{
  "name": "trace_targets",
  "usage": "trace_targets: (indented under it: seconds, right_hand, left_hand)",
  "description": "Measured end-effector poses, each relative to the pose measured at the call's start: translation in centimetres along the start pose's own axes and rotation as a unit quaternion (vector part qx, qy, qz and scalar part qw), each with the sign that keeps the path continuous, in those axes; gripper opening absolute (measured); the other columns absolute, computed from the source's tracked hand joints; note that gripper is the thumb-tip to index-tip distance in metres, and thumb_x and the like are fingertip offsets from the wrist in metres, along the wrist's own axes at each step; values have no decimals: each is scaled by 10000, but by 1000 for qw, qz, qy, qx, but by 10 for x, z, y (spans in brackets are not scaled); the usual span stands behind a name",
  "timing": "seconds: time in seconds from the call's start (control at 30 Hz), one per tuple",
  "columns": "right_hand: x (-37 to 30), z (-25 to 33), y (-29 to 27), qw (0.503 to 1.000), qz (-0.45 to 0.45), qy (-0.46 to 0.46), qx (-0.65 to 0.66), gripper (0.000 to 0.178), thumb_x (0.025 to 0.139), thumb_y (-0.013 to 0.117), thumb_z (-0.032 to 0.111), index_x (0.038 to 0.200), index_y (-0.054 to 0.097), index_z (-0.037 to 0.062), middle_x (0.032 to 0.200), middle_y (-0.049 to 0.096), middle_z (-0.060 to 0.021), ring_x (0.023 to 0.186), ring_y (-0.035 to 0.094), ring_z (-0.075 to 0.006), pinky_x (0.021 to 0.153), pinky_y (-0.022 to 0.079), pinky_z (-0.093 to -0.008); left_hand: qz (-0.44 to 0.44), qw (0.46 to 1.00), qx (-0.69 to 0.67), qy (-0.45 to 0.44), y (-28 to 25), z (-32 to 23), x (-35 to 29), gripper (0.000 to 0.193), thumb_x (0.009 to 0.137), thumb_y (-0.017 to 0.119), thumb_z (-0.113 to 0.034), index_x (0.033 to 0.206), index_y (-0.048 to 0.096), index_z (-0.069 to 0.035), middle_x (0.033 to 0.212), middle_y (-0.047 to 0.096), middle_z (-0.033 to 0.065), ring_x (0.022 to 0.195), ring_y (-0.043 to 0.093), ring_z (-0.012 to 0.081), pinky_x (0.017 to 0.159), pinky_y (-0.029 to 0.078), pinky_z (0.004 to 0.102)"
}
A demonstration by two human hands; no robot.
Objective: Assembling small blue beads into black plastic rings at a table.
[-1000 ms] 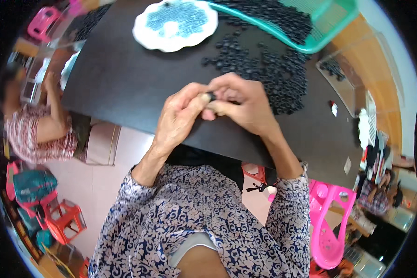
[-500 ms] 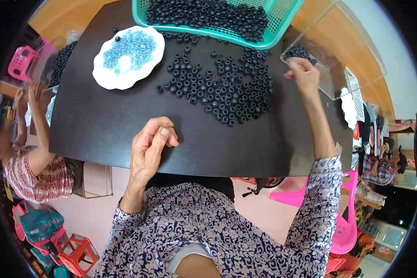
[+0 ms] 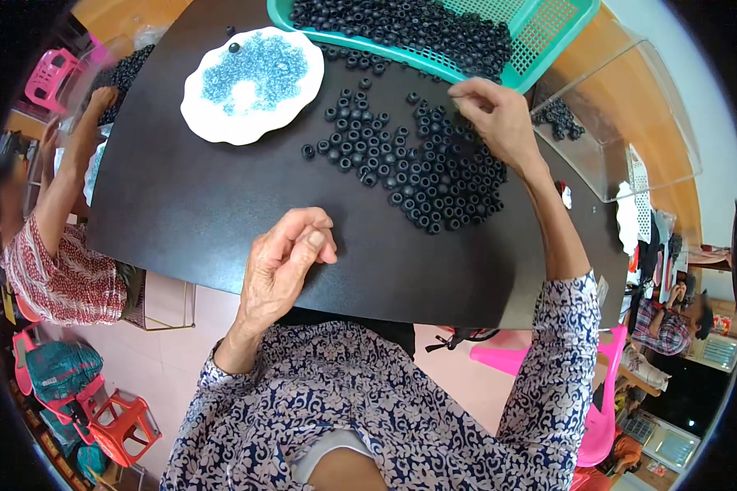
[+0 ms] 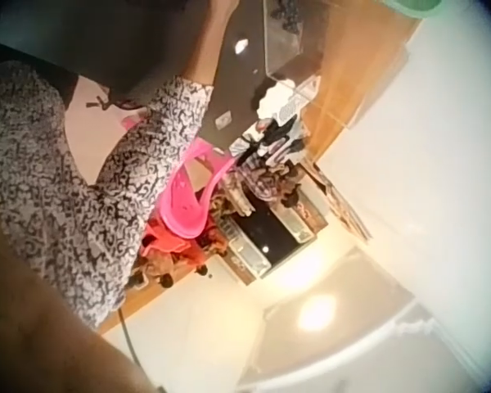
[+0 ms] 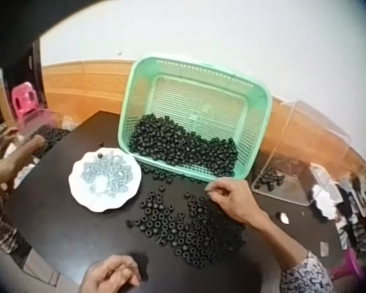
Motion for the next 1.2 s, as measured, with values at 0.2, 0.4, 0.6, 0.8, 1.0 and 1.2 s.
trace_targets:
  seconds: [0.2, 0.4, 0.6, 0.8, 1.0, 1.2]
  right_hand:
    - [18, 9, 19, 995, 66, -35, -63, 208, 821, 660, 91, 1011, 664, 7, 742, 631, -51, 665, 568, -106, 646, 472, -259]
    - [34, 25, 40, 989, 93, -78, -87, 249, 728, 703, 120, 958, 685, 26, 783, 679, -128, 719, 657, -249, 703, 532, -355]
    - [22, 56, 48, 993, 59, -94, -33, 240, 742, 699, 51, 976, 664, 8, 787, 637, -52, 705, 580, -130, 681, 491, -267]
    - [-29, 121, 59, 986, 35, -107, 120, 227, 727, 689, -26, 948, 665, 18, 818, 638, -26, 726, 567, -89, 696, 467, -222]
    - [-67, 154, 77, 979, 18, -156, 133, 273, 686, 712, -40, 944, 668, 38, 837, 646, -48, 725, 602, -131, 679, 494, -256]
    - [-74, 162, 86, 968, -17, -234, 90, 339, 663, 727, -43, 982, 667, 55, 868, 652, -64, 765, 634, -167, 667, 515, -280]
  left_hand:
    - [18, 1000, 8, -22, -2, 1, -1, 223, 1005, 474, -150, 1104, 557, 32, 846, 618, 59, 749, 576, 101, 719, 480, 236]
    - [12, 1000, -2, -4, -1, 0, 0, 156, 978, 505, -92, 1085, 563, 6, 757, 604, 35, 730, 578, 93, 662, 464, 228]
    - [4, 999, -7, -34, -4, -2, -2, 150, 978, 499, -89, 1073, 563, 8, 767, 605, 34, 741, 571, 91, 672, 463, 233]
    - [-13, 997, -72, -25, -9, 3, 1, 163, 973, 505, -102, 1044, 588, 19, 806, 644, 49, 733, 567, 86, 691, 477, 234]
    - [-56, 981, -178, -51, -8, 5, 10, 218, 957, 582, -170, 1058, 607, 21, 849, 629, 23, 782, 552, 73, 725, 464, 217]
    - [-33, 984, -171, -43, -12, 11, 8, 218, 954, 579, -135, 1084, 615, 36, 886, 624, 11, 799, 554, 75, 748, 468, 212]
Point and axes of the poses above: each hand's wrist, its own x-axis towards the middle knuckle, its own y-axis out of the palm, z = x × y, the point moved 3 cm from there along x, towards the middle knuckle
